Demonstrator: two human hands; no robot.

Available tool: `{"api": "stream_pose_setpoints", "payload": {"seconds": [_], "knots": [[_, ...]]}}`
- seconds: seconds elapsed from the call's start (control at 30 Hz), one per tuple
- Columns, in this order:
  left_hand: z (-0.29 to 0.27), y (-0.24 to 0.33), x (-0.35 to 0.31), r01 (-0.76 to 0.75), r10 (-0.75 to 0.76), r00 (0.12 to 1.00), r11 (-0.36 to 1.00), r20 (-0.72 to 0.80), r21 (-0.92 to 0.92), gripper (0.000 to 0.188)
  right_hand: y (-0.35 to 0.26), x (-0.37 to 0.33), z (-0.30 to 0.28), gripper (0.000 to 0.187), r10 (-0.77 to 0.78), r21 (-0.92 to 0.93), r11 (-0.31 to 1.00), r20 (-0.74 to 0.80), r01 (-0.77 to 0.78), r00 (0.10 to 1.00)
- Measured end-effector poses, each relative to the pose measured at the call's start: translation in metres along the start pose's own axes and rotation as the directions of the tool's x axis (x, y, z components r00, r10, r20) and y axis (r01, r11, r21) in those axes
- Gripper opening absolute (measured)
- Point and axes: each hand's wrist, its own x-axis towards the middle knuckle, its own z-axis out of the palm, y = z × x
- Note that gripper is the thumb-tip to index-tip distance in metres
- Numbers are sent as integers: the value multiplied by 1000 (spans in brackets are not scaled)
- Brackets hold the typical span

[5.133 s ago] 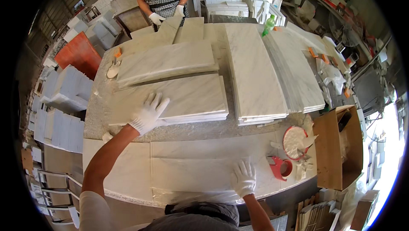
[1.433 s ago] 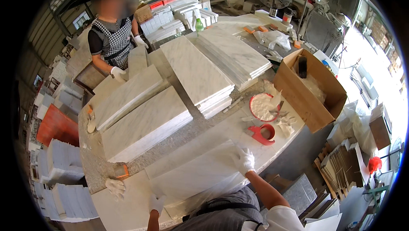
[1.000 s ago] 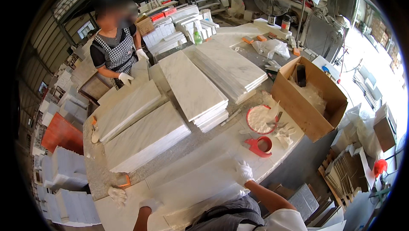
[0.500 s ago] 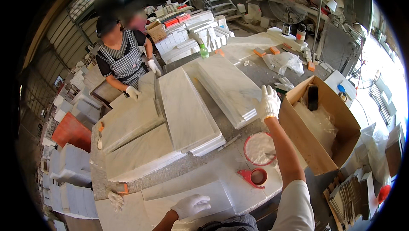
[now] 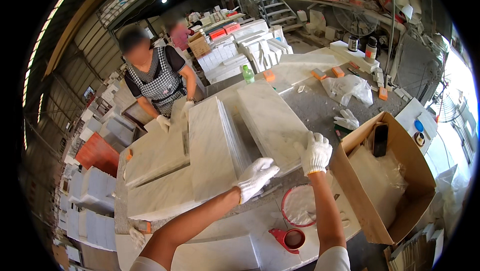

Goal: The person wraps rectangular stone tiles with plastic film on a workbench. They smooth the film over each tile, fold the edges, and stack the wrapped tiles. A coworker is visible nearby handling similar materials.

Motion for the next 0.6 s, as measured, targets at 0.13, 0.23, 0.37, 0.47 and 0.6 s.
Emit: {"api": "stream_pose_setpoints", "payload": {"seconds": [0.13,0.23,0.37,0.47,0.6], "knots": [[6,-9,47,231,-239,965,969,-109,-86,71,0,6,-6,51,13,-10,1000,30,-12,999],[10,-22,75,362,-349,932,892,96,-271,70,0,11,-7,46,22,-64,998,40,-20,999],[11,-2,81,393,-389,919,887,67,-241,43,-5,1,-8,46,37,-72,997,61,-33,997],[6,-8,88,462,-463,885,854,55,-238,36,-7,-3,-10,44,40,-16,999,34,-39,999],[2,-2,86,489,-508,860,848,-52,-203,38,-7,-4,-9,45,36,25,999,84,-38,996]]}}
